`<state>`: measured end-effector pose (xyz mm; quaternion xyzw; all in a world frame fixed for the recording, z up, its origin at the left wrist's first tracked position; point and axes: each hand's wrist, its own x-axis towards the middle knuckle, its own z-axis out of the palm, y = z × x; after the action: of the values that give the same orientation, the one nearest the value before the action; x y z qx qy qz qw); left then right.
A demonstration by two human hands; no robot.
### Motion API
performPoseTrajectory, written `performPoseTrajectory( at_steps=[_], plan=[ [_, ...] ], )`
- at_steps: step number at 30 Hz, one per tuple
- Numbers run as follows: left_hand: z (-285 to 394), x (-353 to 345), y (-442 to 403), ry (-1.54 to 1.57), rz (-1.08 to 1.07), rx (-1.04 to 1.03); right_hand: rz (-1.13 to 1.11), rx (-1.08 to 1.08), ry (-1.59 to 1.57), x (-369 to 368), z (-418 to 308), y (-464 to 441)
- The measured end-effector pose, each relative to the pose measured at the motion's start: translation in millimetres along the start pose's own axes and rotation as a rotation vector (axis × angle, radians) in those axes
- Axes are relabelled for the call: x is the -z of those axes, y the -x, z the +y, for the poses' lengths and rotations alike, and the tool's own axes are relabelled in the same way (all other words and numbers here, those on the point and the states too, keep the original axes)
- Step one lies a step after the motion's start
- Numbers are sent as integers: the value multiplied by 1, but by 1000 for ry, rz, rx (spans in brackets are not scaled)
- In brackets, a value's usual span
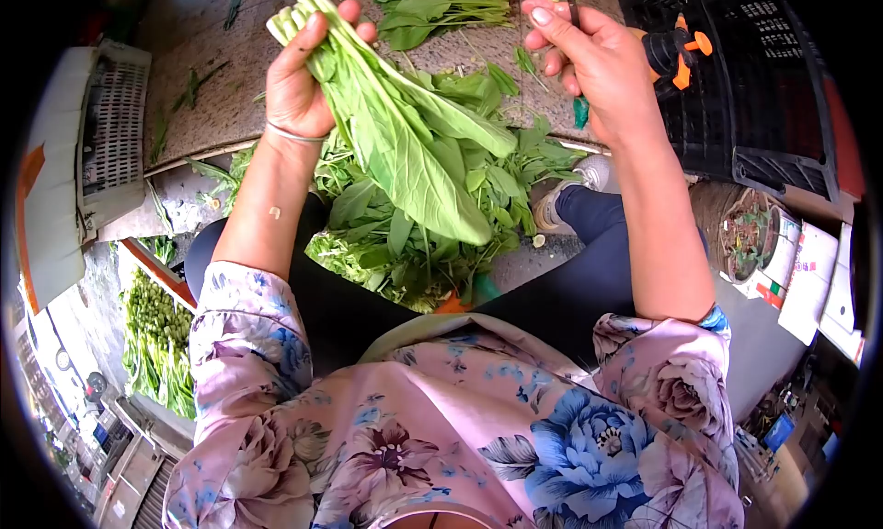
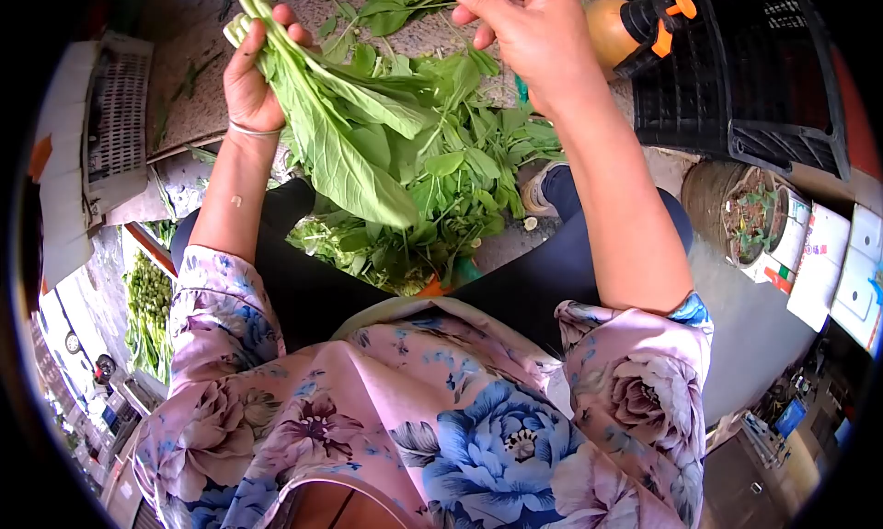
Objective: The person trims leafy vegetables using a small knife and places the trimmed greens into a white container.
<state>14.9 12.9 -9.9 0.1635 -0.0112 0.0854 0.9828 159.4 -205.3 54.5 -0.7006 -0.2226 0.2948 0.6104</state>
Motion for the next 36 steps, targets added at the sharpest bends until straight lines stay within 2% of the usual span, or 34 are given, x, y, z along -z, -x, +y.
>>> performPoseTrajectory(
  at_steps=[3, 4, 6, 7, 9, 11, 12, 15, 17, 19, 20, 22, 25, 27, 28, 29, 31, 32, 36],
  plan=[
    [8, -9, 4, -326, 104, -6, 69, 16, 88, 11, 8, -4],
    [8, -12, 7, -463, 254, 23, 88, 11, 140, 18, 20, -8],
    [3, -16, 9, -781, 328, 66, 111, -30, 246, 27, 44, -16],
    [1, -16, 11, -919, 371, 88, 76, -72, 352, 33, 61, -20],
    [-3, -14, 15, -938, 375, 3, 10, -191, 515, 42, 103, -13],
    [3, -11, 22, -1204, 359, 124, -79, -352, 657, 43, 148, 4],
    [5, -9, 25, -1309, 381, 104, -148, -357, 748, 43, 164, 12],
    [13, -3, 32, -1375, 444, 77, -124, -333, 889, 18, 180, 9],
    [18, 3, 34, -1388, 432, 15, -81, -194, 976, -3, 199, -6],
    [24, 0, 36, -1653, 466, 131, -103, -187, 984, -25, 208, -22],
    [24, 5, 36, -1637, 477, 53, -96, -114, 962, -34, 213, -27],
    [26, 5, 34, -1727, 502, 34, -105, 12, 936, -51, 216, -34],
    [26, -7, 30, -1807, 530, -10, -168, 69, 1058, -59, 229, -38],
    [28, -14, 30, -2138, 577, 77, -212, 27, 1107, -56, 229, -42],
    [28, -11, 31, -2179, 481, 31, -269, -62, 1142, -55, 225, -45],
    [29, -7, 30, -2179, 486, 31, -325, -149, 1177, -53, 221, -47],
    [29, 1, 29, -2184, 449, 28, -325, -132, 1152, -49, 216, -46],
    [28, 1, 30, -2149, 472, 109, -321, -127, 1105, -46, 212, -43],
    [18, 2, 32, -2199, 471, 79, -297, -55, 1108, -48, 209, -32]
  ],
)
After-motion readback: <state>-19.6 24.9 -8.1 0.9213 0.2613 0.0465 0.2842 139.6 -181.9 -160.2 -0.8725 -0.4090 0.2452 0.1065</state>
